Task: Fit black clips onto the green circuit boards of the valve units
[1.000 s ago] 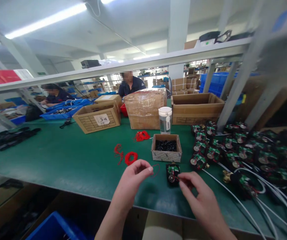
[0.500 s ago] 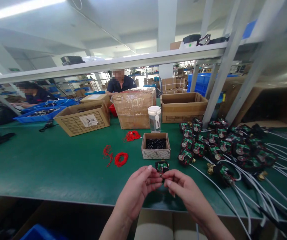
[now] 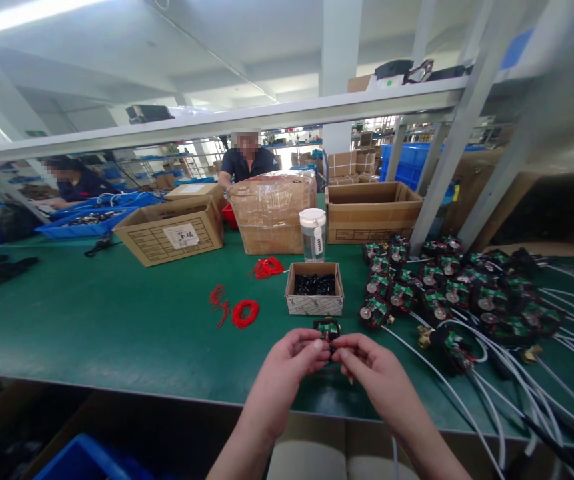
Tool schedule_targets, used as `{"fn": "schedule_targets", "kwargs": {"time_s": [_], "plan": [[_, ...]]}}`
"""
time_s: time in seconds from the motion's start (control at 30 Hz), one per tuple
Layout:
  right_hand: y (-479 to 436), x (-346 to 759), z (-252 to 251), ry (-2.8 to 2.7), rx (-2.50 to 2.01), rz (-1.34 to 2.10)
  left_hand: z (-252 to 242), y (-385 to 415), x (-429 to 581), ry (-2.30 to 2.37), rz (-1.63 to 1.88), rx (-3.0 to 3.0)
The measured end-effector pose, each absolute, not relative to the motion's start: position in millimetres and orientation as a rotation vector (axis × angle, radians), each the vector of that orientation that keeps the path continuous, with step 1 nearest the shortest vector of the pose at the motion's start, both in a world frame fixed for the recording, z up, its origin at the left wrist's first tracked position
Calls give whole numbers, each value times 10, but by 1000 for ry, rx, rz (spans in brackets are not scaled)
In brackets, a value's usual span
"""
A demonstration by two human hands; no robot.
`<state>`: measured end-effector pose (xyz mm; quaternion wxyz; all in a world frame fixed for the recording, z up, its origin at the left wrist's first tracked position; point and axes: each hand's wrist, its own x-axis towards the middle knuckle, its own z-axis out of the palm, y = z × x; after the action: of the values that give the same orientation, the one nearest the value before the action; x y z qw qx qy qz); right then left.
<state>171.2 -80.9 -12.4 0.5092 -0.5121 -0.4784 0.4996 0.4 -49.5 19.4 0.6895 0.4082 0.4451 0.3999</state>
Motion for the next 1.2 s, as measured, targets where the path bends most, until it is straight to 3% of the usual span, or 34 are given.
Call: {"fn": "schedule_targets", "kwargs": {"time_s": [0.4,0.63,1.2], "plan": [[-1096,1781,-479,-1476,-1424,853,-172,-775,12,1312,889,1551],[-910,1803,-309,-1571,-1315,635,-139,-638,18,1328,1045,1648],[-493,1814,-152,-1687,-1283,477,-21,-259,137,1365,1089,1665]]}}
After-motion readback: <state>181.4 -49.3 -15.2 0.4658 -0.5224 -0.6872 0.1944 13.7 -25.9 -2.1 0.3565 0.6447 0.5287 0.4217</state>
